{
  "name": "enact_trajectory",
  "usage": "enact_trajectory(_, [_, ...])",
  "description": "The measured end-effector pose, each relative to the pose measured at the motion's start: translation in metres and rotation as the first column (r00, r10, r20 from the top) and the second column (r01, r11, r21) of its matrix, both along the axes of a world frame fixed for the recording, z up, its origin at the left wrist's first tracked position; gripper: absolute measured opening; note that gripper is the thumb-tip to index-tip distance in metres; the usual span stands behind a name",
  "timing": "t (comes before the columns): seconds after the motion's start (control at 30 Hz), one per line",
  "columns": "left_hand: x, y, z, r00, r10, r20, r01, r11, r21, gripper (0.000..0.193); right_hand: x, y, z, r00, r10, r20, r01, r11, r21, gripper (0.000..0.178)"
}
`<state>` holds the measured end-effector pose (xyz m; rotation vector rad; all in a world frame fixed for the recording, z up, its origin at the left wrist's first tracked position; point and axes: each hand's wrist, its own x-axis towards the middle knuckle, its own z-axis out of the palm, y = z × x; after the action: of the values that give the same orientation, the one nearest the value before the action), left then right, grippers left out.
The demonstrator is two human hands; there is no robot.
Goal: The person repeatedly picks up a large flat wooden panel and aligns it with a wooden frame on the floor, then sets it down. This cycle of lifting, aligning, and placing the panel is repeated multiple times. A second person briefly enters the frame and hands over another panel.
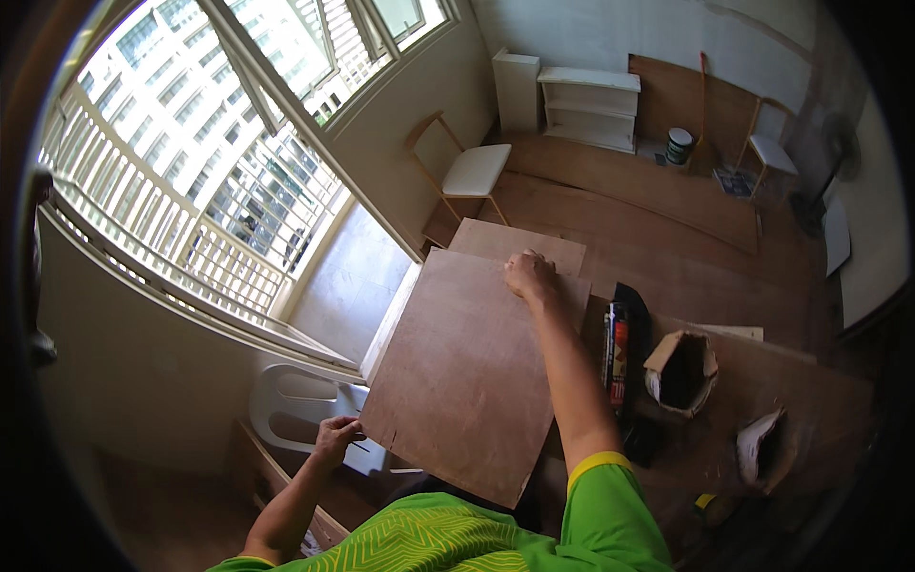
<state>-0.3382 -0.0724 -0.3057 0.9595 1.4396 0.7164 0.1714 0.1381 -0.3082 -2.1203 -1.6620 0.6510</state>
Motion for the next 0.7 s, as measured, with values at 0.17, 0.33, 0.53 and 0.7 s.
enact_trajectory(0.17, [-0.007,-0.001,-0.01,1.0,-0.022,-0.007,0.022,1.0,0.015,0.024,-0.01,0.023,-0.007,0.995,0.062,-0.073,-0.06,0.998,0.018,0.029])
enact_trajectory(0.33, [-0.005,-0.002,-0.006,0.982,-0.103,-0.156,0.119,0.988,0.095,0.019,-0.036,0.049,-0.011,0.99,0.102,-0.097,-0.095,0.993,0.073,0.027])
enact_trajectory(0.53, [-0.005,0.006,0.005,0.975,-0.172,-0.143,0.202,0.95,0.237,0.018,-0.051,0.049,-0.007,0.988,0.083,-0.128,-0.06,0.983,0.174,0.021])
enact_trajectory(0.7, [-0.027,0.026,-0.005,0.942,-0.335,-0.009,0.321,0.894,0.311,0.028,-0.058,0.046,0.002,0.996,0.021,-0.089,-0.016,0.998,0.057,0.026])
